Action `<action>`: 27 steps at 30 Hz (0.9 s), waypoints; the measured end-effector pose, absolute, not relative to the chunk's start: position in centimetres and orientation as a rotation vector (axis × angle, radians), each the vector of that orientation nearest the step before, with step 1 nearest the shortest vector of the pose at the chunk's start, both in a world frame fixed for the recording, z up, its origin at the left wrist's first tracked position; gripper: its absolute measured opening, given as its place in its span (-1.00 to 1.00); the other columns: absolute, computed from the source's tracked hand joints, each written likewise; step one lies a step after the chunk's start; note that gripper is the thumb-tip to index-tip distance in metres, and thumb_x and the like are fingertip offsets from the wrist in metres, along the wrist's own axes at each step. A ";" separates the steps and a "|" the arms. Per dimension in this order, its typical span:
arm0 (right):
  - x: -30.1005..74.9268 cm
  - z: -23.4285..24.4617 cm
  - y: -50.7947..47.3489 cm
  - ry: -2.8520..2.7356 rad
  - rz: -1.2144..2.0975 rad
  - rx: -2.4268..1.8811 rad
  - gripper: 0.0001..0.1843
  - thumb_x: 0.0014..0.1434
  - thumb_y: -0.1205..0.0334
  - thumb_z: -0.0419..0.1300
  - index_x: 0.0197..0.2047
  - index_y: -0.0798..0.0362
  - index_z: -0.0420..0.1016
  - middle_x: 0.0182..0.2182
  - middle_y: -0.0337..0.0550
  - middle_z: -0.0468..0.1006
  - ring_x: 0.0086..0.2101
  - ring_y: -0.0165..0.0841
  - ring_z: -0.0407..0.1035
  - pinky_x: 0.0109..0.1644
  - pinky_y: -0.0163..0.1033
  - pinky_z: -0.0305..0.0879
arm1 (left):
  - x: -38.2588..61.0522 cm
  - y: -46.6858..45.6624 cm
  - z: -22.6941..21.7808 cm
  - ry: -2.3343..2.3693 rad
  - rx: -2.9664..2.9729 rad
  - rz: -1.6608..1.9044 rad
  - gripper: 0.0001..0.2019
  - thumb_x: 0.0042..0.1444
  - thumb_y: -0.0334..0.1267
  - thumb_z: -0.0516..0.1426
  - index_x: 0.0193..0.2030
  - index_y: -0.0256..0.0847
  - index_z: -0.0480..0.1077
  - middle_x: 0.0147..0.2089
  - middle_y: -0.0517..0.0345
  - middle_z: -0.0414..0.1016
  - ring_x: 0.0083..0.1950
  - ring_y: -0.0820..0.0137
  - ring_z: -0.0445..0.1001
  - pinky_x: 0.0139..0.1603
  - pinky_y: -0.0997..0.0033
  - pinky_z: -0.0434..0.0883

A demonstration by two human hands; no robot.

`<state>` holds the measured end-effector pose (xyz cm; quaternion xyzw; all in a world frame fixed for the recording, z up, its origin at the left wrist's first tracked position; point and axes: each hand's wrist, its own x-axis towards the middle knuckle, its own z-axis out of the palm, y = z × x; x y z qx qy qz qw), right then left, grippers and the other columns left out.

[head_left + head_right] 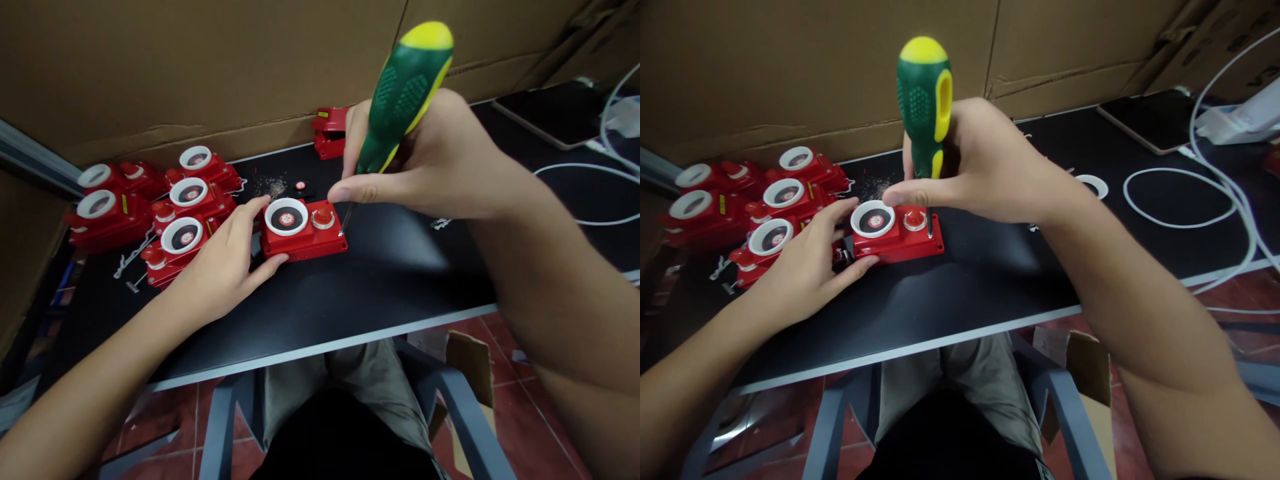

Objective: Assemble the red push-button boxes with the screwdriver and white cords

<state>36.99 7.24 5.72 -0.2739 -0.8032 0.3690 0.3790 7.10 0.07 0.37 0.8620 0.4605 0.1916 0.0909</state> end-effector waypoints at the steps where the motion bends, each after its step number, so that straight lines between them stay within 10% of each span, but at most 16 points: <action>1: 37.0 5.8 7.3 -2.071 0.917 -0.705 -0.61 0.16 -0.05 0.67 -0.36 -0.05 0.61 -0.42 -0.28 0.58 -0.37 -0.35 0.39 -0.27 -0.19 0.34 | 7.1 0.1 0.4 1.367 2.565 0.569 -0.28 0.51 -0.08 0.24 0.64 -0.29 0.09 0.63 -0.41 0.34 0.61 -0.17 0.45 0.61 -0.26 0.49; 13: 37.9 6.0 7.4 -1.970 1.178 -0.447 -0.78 0.28 0.26 0.58 -0.08 0.05 0.68 -0.14 -0.25 0.72 -0.20 -0.47 0.58 -0.12 -0.39 0.54 | 6.9 0.1 0.2 1.365 2.555 0.575 -0.27 0.52 -0.05 0.23 0.65 -0.24 0.07 0.64 -0.36 0.34 0.60 -0.17 0.47 0.60 -0.27 0.49; 27: 35.5 4.0 6.9 -1.938 0.939 -0.480 -0.66 0.41 -0.03 0.51 0.03 0.06 0.77 -0.15 -0.18 0.73 -0.29 -0.41 0.53 -0.25 -0.34 0.48 | 6.8 0.2 0.1 1.359 2.587 0.558 -0.25 0.53 0.00 0.24 0.66 -0.21 0.06 0.65 -0.41 0.33 0.62 -0.18 0.44 0.59 -0.30 0.50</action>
